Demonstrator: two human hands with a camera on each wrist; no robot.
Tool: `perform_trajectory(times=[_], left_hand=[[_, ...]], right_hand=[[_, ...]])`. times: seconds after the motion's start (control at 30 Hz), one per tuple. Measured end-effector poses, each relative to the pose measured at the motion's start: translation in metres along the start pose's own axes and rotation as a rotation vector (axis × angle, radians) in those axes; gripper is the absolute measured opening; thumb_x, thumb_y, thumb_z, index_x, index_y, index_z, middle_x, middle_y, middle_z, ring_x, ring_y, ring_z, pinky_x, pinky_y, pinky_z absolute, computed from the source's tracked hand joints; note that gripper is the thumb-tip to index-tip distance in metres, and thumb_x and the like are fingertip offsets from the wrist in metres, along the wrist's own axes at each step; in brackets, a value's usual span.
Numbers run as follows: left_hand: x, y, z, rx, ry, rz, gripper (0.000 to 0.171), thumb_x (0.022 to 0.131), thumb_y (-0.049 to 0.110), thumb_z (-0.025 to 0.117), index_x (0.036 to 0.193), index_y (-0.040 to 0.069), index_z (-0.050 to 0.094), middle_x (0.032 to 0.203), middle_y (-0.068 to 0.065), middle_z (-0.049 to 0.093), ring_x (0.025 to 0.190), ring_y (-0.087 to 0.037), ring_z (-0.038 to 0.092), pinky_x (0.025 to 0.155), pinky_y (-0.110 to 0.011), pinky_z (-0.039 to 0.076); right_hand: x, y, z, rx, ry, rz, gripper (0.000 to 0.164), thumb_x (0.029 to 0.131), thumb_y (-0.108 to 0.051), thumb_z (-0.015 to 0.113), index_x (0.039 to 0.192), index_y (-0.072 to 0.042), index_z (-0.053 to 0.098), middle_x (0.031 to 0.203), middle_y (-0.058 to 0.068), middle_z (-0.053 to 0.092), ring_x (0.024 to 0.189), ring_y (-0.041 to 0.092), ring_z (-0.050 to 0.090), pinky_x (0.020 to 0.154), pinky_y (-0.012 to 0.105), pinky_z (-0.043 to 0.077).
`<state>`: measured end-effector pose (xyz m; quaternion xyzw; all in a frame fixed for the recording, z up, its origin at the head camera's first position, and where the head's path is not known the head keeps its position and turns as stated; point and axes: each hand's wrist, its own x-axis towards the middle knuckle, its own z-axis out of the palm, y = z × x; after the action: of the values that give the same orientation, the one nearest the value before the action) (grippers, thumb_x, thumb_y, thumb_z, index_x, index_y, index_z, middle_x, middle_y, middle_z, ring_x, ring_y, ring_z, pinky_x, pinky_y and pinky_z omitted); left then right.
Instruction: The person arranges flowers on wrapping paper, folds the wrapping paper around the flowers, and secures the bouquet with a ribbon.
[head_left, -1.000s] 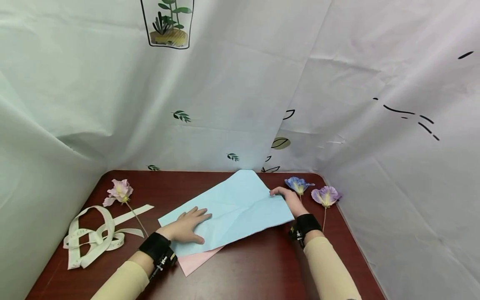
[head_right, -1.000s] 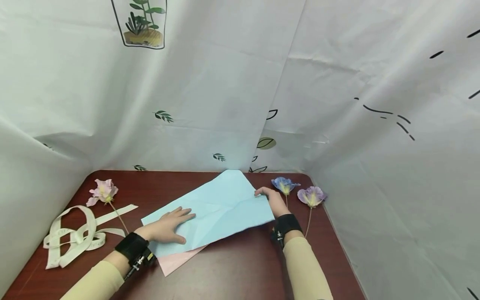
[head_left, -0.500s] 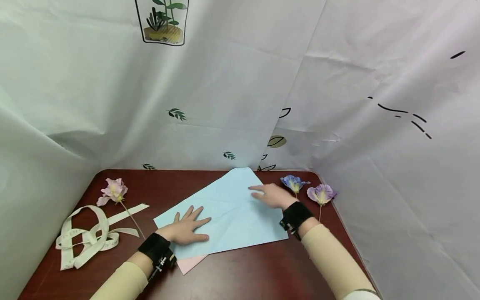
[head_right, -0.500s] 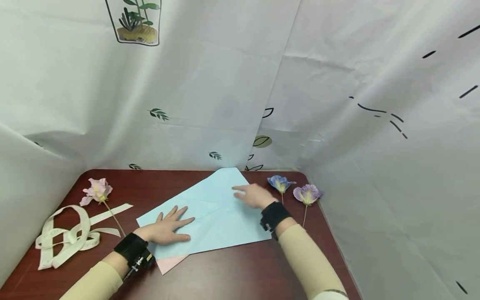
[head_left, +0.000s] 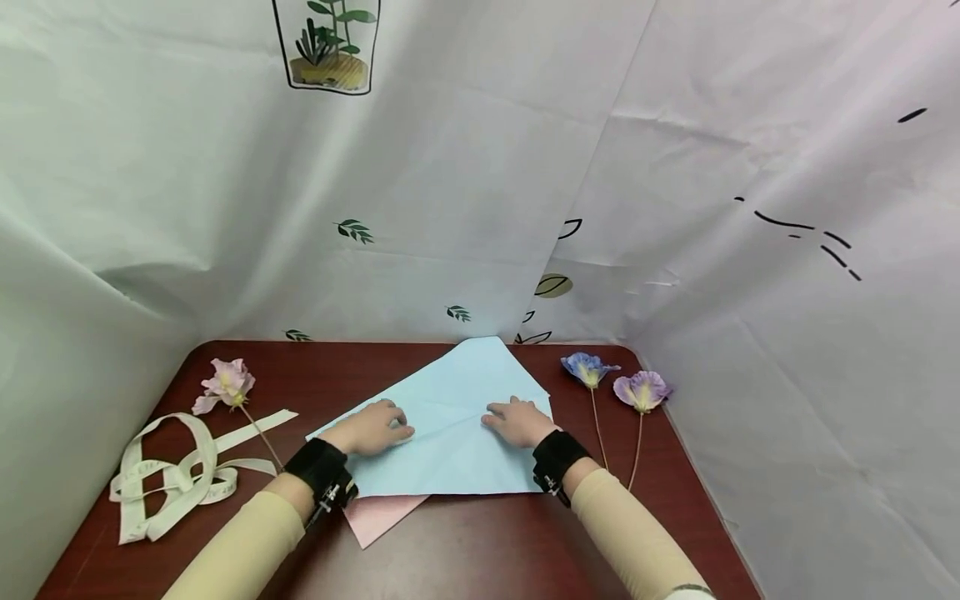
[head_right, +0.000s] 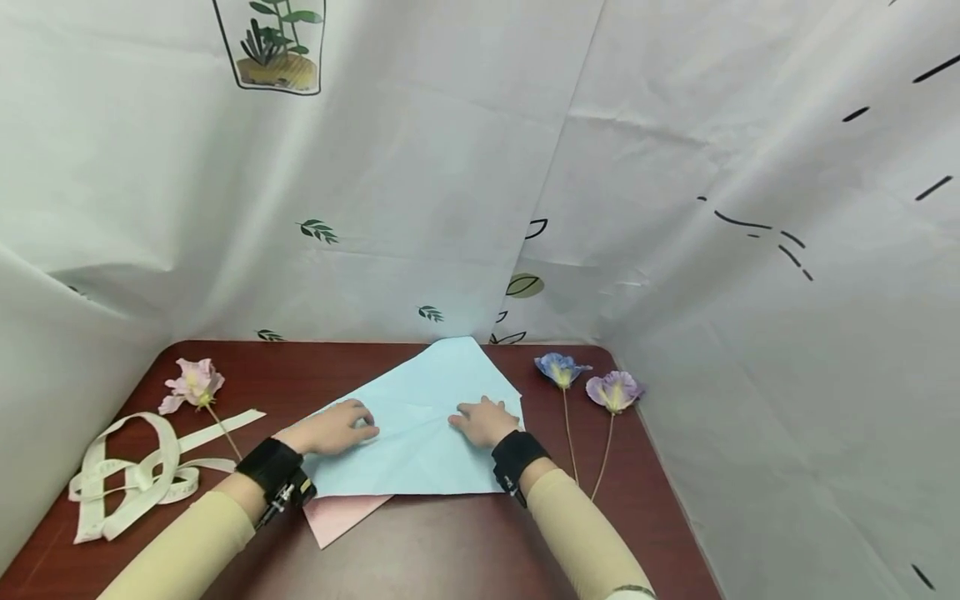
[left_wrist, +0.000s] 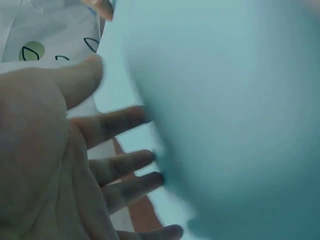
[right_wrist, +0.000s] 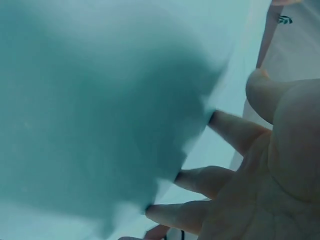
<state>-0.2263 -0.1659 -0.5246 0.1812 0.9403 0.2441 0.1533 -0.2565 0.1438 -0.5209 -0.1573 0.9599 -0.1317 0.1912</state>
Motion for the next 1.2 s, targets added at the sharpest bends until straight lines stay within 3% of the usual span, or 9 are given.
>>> perform_trajectory(times=[0.07, 0.17, 0.33, 0.5, 0.7, 0.83, 0.93, 1.07, 1.2], left_hand=[[0.010, 0.001, -0.008, 0.034, 0.029, -0.036, 0.029, 0.099, 0.033, 0.065, 0.113, 0.009, 0.071, 0.119, -0.013, 0.063, 0.110, -0.029, 0.060, 0.091, -0.049, 0.049], [0.027, 0.001, -0.011, 0.065, 0.105, -0.125, 0.038, 0.096, 0.030, 0.070, 0.123, 0.004, 0.067, 0.122, -0.017, 0.064, 0.113, -0.033, 0.060, 0.092, -0.054, 0.050], [0.047, -0.005, 0.005, 0.039, 0.253, -0.245, 0.060, 0.089, 0.030, 0.078, 0.135, -0.002, 0.059, 0.131, -0.025, 0.058, 0.120, -0.041, 0.053, 0.096, -0.063, 0.042], [0.054, -0.013, 0.018, -0.015, 0.345, -0.278, 0.064, 0.080, 0.033, 0.087, 0.125, -0.004, 0.061, 0.125, -0.027, 0.054, 0.116, -0.043, 0.044, 0.090, -0.061, 0.034], [0.062, -0.019, 0.019, -0.120, 0.393, -0.246, 0.052, 0.079, 0.028, 0.088, 0.112, 0.003, 0.057, 0.113, -0.019, 0.056, 0.109, -0.038, 0.044, 0.086, -0.059, 0.026], [0.064, -0.023, 0.015, -0.217, 0.404, -0.233, 0.051, 0.087, 0.027, 0.080, 0.123, 0.002, 0.054, 0.102, -0.016, 0.067, 0.099, -0.037, 0.058, 0.085, -0.057, 0.025], [0.065, -0.025, 0.014, -0.220, 0.414, -0.203, 0.047, 0.091, 0.029, 0.076, 0.126, 0.002, 0.060, 0.106, -0.015, 0.070, 0.099, -0.035, 0.064, 0.086, -0.056, 0.028], [0.063, -0.025, 0.011, -0.179, 0.449, -0.069, 0.024, 0.093, 0.026, 0.074, 0.111, 0.010, 0.073, 0.100, -0.008, 0.071, 0.090, -0.028, 0.061, 0.081, -0.053, 0.028], [0.057, -0.021, 0.008, -0.141, 0.537, 0.075, 0.010, 0.093, 0.022, 0.075, 0.101, 0.017, 0.075, 0.090, 0.001, 0.067, 0.078, -0.020, 0.054, 0.083, -0.052, 0.026]], right_hand=[[0.001, -0.002, 0.003, 0.016, 0.023, 0.007, 0.054, 0.105, -0.050, 0.046, 0.145, -0.015, 0.058, 0.149, 0.024, 0.049, 0.142, 0.052, 0.034, 0.111, 0.066, 0.030], [0.000, -0.005, 0.007, 0.022, 0.046, 0.042, 0.054, 0.104, -0.050, 0.049, 0.144, -0.015, 0.059, 0.149, 0.026, 0.048, 0.140, 0.055, 0.034, 0.108, 0.068, 0.033], [-0.001, -0.005, 0.015, 0.038, 0.056, 0.065, 0.055, 0.103, -0.052, 0.050, 0.146, -0.017, 0.057, 0.152, 0.030, 0.041, 0.139, 0.061, 0.031, 0.104, 0.070, 0.036], [-0.002, -0.003, 0.018, 0.053, 0.063, 0.057, 0.056, 0.103, -0.052, 0.050, 0.147, -0.018, 0.055, 0.154, 0.031, 0.037, 0.140, 0.061, 0.029, 0.102, 0.070, 0.038], [-0.002, 0.000, 0.017, 0.058, 0.058, 0.056, 0.057, 0.103, -0.052, 0.051, 0.148, -0.017, 0.053, 0.156, 0.032, 0.033, 0.141, 0.061, 0.027, 0.102, 0.070, 0.038], [-0.002, 0.000, 0.018, 0.056, 0.057, 0.045, 0.058, 0.103, -0.051, 0.050, 0.149, -0.016, 0.052, 0.156, 0.033, 0.032, 0.141, 0.062, 0.026, 0.106, 0.069, 0.035], [-0.002, 0.000, 0.018, 0.054, 0.052, 0.037, 0.058, 0.104, -0.051, 0.049, 0.149, -0.016, 0.051, 0.157, 0.032, 0.031, 0.141, 0.061, 0.025, 0.108, 0.068, 0.033], [-0.003, 0.000, 0.017, 0.048, 0.039, 0.033, 0.057, 0.104, -0.051, 0.049, 0.150, -0.018, 0.050, 0.158, 0.031, 0.029, 0.142, 0.060, 0.025, 0.107, 0.068, 0.034], [-0.006, 0.001, 0.016, 0.049, 0.032, 0.038, 0.056, 0.104, -0.051, 0.048, 0.151, -0.020, 0.049, 0.160, 0.031, 0.026, 0.144, 0.058, 0.023, 0.106, 0.067, 0.035]])
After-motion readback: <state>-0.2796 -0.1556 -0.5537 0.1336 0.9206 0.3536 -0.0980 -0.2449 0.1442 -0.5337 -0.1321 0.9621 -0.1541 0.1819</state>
